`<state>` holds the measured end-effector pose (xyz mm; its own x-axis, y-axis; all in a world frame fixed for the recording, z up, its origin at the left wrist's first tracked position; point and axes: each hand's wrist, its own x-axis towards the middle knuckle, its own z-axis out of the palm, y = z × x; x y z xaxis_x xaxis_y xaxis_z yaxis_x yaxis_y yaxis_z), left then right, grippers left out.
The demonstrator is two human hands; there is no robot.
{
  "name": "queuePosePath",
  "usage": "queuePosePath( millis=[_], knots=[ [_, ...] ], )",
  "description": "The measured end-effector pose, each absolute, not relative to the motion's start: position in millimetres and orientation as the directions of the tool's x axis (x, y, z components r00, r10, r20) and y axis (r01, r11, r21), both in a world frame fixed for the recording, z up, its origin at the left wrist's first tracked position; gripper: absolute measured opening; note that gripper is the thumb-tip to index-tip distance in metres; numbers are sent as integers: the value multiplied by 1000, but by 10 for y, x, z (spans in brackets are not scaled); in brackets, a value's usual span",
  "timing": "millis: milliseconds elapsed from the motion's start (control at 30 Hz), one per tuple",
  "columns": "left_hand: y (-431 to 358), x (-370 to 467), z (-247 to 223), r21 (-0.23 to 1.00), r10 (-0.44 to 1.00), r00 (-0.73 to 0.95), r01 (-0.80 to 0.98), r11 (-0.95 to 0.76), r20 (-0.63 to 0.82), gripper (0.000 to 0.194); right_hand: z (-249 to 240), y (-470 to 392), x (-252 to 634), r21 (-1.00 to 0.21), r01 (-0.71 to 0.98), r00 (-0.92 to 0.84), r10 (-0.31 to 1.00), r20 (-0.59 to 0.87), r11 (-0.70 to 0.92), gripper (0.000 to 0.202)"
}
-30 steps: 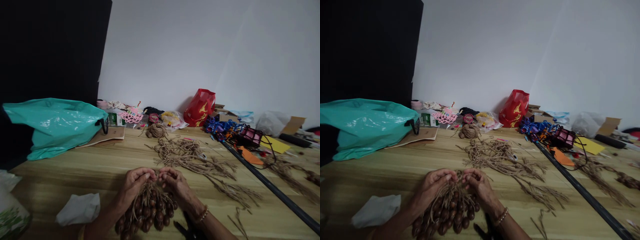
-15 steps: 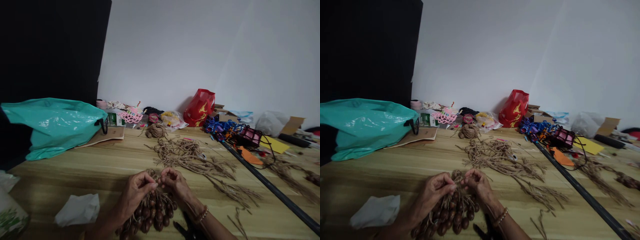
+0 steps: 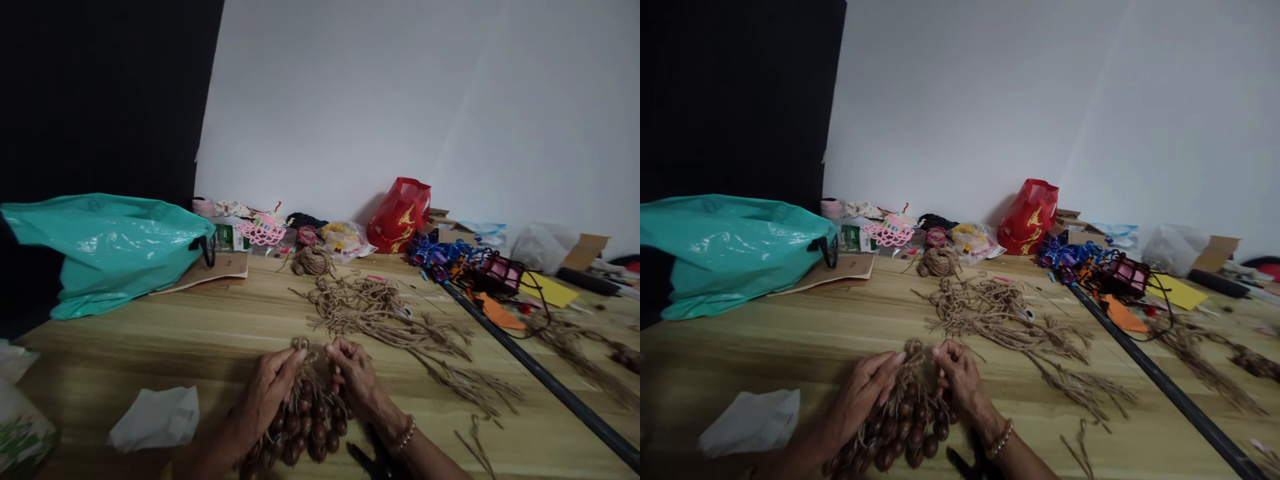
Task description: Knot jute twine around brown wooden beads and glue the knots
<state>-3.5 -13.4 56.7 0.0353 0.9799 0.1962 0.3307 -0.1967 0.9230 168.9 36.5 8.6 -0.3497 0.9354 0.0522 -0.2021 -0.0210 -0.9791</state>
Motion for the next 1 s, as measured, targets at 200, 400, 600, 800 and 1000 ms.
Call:
queuePosePath(
  millis=[200, 400, 600, 800, 1000],
  knots=[
    [-109, -1, 607, 986, 987, 142, 132, -100, 81, 13, 131, 350, 1658, -948, -314, -388, 917, 89, -41, 39],
    [-133, 21, 558, 955, 979, 176, 260, -146, 102, 12, 151, 368, 1684, -902, -405, -469, 881, 63, -151, 28],
    [-90, 1, 470, 905, 976, 117, 369, -213, 183, 20, 153, 400, 1708, -888, -418, -451, 893, 19, -192, 31],
    [-58, -4, 463, 942, 976, 61, 256, -216, 207, 22, 174, 402, 1705, -867, -451, -423, 906, 0, -211, 32],
    [14, -114, 564, 946, 963, -149, 272, -178, 224, 8, 107, 412, 1697, -907, -386, -378, 926, -13, -170, 29]
  ],
)
